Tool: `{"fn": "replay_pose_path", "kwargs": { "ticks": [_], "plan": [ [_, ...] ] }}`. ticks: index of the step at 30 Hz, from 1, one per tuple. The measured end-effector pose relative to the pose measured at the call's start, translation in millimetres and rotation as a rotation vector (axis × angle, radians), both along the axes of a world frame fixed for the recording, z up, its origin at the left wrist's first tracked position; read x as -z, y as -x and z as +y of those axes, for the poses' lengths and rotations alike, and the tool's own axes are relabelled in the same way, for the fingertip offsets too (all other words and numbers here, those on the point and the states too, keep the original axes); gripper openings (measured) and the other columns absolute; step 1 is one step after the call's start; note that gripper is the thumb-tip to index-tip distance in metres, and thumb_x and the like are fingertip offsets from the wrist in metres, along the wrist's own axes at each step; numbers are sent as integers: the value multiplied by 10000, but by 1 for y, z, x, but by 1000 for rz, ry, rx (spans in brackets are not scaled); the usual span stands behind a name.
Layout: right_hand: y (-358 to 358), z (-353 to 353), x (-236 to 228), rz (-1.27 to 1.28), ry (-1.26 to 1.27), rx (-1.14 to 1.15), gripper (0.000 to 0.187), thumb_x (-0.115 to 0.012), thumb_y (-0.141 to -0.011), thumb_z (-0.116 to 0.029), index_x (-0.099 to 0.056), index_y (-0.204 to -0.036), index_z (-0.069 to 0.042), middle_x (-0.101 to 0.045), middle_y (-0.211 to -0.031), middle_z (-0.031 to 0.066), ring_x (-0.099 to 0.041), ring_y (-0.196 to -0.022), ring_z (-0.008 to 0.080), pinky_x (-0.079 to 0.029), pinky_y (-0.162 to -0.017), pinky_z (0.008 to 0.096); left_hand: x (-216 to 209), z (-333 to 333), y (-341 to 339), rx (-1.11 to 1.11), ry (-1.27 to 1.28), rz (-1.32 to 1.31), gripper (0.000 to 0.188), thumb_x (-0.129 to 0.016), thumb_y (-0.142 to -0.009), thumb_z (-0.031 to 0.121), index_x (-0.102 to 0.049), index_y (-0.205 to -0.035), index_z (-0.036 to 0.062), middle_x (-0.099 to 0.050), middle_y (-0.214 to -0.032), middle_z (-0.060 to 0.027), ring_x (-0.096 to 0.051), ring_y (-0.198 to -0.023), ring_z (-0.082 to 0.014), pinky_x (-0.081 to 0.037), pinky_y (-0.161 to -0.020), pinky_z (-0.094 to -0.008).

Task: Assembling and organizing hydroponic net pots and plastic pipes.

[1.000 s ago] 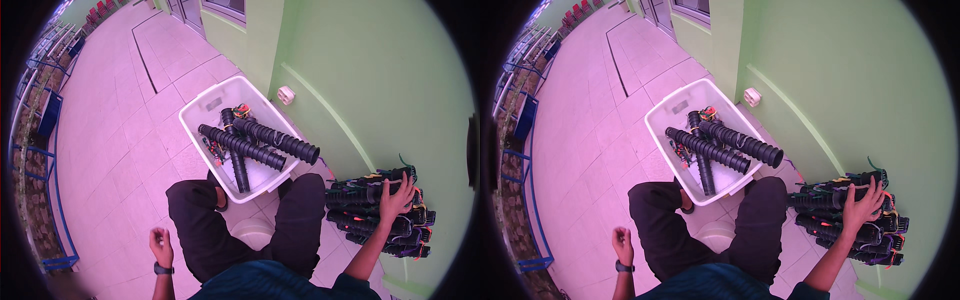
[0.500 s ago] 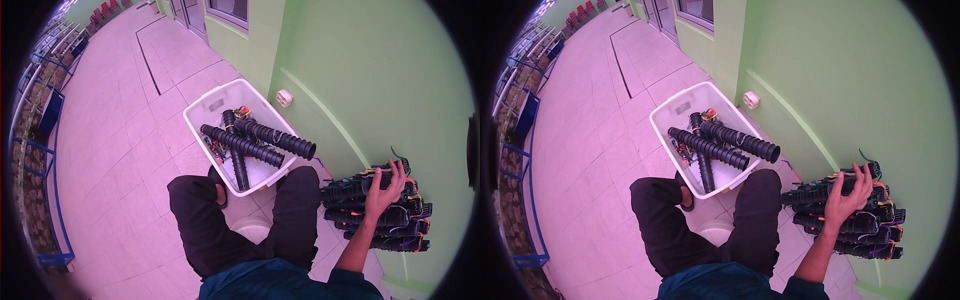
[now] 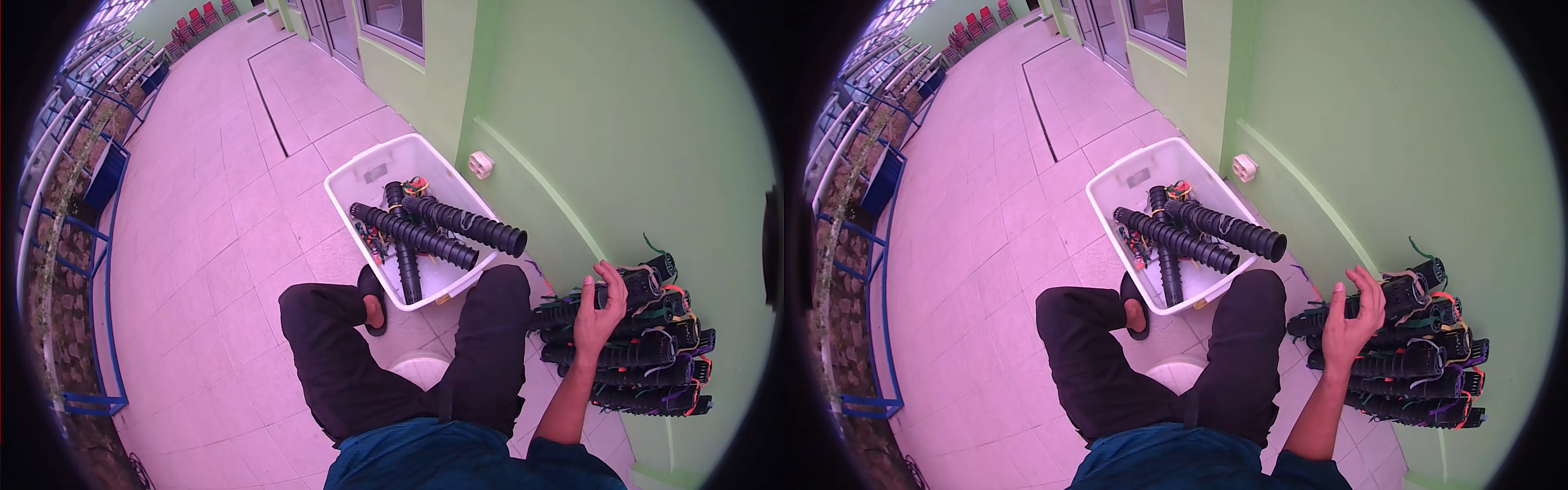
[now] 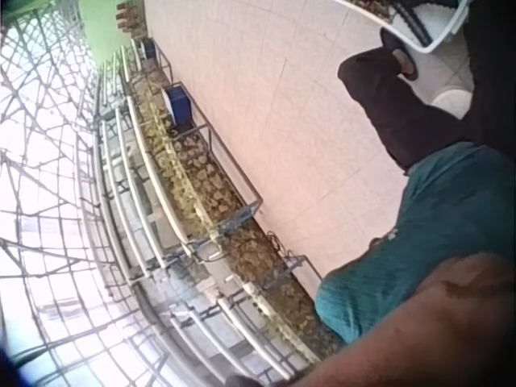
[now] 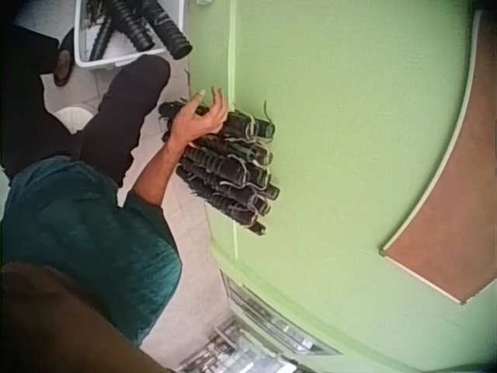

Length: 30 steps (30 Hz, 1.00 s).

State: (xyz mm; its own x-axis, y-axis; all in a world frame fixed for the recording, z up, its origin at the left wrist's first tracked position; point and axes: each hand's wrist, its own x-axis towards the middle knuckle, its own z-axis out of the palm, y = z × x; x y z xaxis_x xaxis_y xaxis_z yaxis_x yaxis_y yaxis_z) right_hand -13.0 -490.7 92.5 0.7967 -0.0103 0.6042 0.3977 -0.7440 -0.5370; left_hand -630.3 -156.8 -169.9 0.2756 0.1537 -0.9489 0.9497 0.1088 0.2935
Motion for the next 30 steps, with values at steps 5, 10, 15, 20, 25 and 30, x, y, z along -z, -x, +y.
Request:
{"fn": "replay_pose_path", "kwargs": {
  "ticks": [5,10,15,20,25,30],
  "plan": [
    [6,-3,6,5,-112,-62,184,-662,-874,-94,-662,-1048,-33,-660,-1137,105,-570,-1109,273,-386,-1005,409,2,-1,-4,-8,13,33,321,-705,-883,244,-636,-1146,75,-622,-1181,-153,-642,-996,-291,-496,-883,-431],
    [17,-5,20,59,-158,-95,170,-654,-875,-71,-658,-1034,-9,-663,-1109,122,-576,-1087,267,-408,-990,399,6,8,-9,-13,20,67,319,-695,-887,250,-637,-1145,70,-638,-1153,-144,-653,-970,-278,-512,-857,-418],
    [22,12,33,170,-283,-192,184,-642,-874,-36,-649,-1051,13,-664,-1092,131,-587,-1067,257,-424,-977,374,14,-18,-1,-38,82,113,319,-686,-892,256,-638,-1144,66,-654,-1124,-136,-664,-944,-265,-527,-830,-405],
    [34,20,29,216,-334,-243,186,-635,-894,-45,-650,-1069,14,-661,-1100,125,-585,-1072,243,-421,-984,363,18,-46,14,-65,157,163,319,-677,-897,262,-639,-1142,62,-670,-1095,-127,-675,-918,-251,-542,-804,-393],
    [36,24,32,255,-295,-275,186,-638,-896,-50,-656,-1071,9,-661,-1094,119,-586,-1069,236,-421,-982,359,-6,-18,-22,-51,222,220,320,-668,-902,269,-640,-1141,58,-685,-1066,-118,-686,-892,-238,-557,-778,-380],
    [18,40,16,244,-290,-249,179,-643,-889,-46,-661,-1058,12,-668,-1071,113,-596,-1027,225,-429,-967,358,-30,88,-120,-45,-403,-232,292,-709,-891,277,-652,-949,-3,-689,-832,-77,-646,-729,-159,-530,-699,-322]
  ]
}}
